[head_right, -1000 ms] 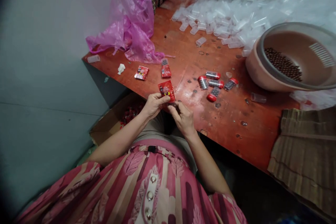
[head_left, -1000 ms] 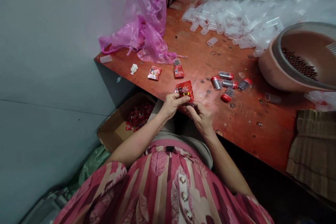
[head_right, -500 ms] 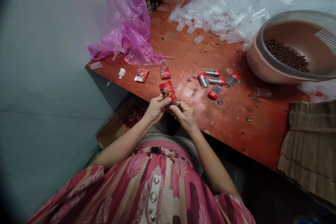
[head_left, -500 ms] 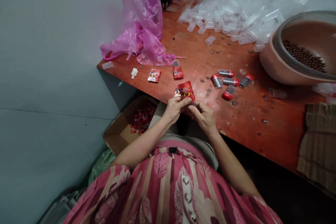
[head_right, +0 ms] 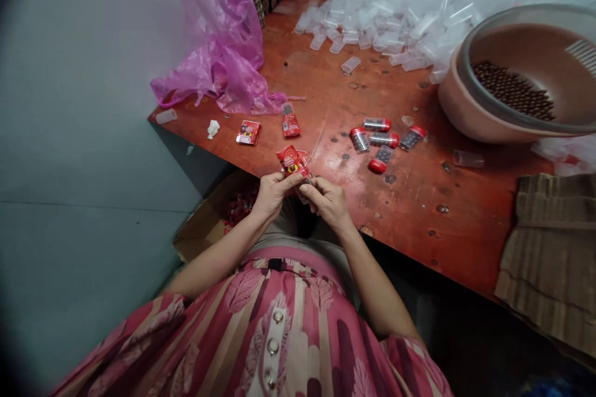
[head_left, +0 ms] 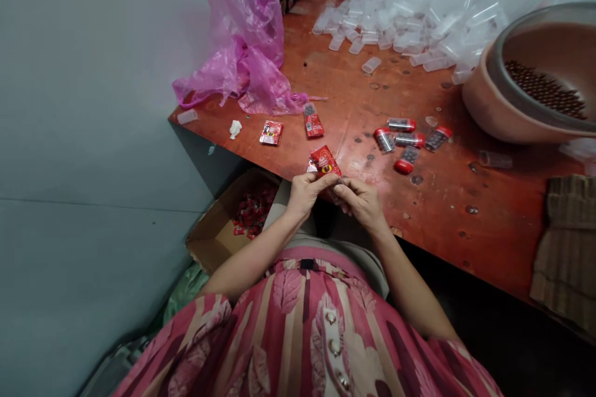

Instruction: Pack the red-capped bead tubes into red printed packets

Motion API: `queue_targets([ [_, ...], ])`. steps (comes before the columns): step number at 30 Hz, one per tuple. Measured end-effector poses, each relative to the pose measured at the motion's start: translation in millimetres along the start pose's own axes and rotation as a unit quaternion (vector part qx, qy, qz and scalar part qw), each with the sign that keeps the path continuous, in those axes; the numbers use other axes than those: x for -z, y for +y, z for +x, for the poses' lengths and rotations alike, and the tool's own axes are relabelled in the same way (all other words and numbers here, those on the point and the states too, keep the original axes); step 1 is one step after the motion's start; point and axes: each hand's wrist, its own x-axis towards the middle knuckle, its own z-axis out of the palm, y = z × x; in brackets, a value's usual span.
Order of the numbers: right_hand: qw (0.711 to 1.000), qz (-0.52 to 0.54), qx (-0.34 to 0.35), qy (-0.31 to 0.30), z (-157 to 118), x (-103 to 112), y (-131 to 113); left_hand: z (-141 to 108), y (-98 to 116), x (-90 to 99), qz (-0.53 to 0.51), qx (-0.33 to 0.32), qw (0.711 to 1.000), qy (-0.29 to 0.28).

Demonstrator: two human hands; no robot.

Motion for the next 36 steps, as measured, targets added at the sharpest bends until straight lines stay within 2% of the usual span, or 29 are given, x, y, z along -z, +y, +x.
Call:
queue_targets([
  [3, 0.999, 0.044, -0.019, -0.023, 4, 1, 2, -3, 0, -4.6, -0.022, -0.001, 1.0, 0.007],
  [8, 0.999, -0.017, 0.014, 0.033, 4, -9, 5, -2, -2, -7.2, -0.07, 0.026, 0.997, -0.003],
  [12, 0.999, -0.011, 0.002, 0.05, 4, -17, 7, 0, -3, -1.4, 0.01, 0.002, 1.0, 0.021],
  [15, 0.998, 0.041, -0.019, 0.043, 5, -20, 10, -4, -2, 2.6, 0.034, -0.026, 0.999, 0.028],
  [17, 0.996, 0.076, -0.033, 0.029, 6, -20, 11, -8, -1, 3.4, -0.025, -0.017, 1.0, -0.003],
  [20, 0.995, 0.092, -0.048, 0.005, 6, -19, 13, -10, 1, 2.9, -0.135, 0.029, 0.988, -0.062],
  [22, 0.992, 0.116, -0.056, 0.014, 6, -19, 13, -8, 2, 2.7, -0.174, 0.042, 0.983, -0.044],
  [25, 0.981, 0.181, -0.056, 0.046, 2, -21, 13, -5, 3, 2.1, -0.208, 0.036, 0.977, 0.028],
  [27, 0.977, 0.195, -0.05, 0.065, -1, -23, 12, -4, 2, 0.5, -0.215, 0.036, 0.975, 0.049],
  [31, 0.979, 0.163, -0.015, 0.124, -5, -28, 11, -8, -3, -4.1, -0.212, 0.035, 0.975, 0.061],
  [33, 0.978, 0.168, -0.009, 0.124, -2, -28, 11, -11, -5, -4.2, -0.22, 0.04, 0.973, 0.06],
  [36, 0.978, 0.187, -0.024, 0.089, 5, -27, 11, -15, -5, 0.9, -0.236, 0.068, 0.968, 0.047],
])
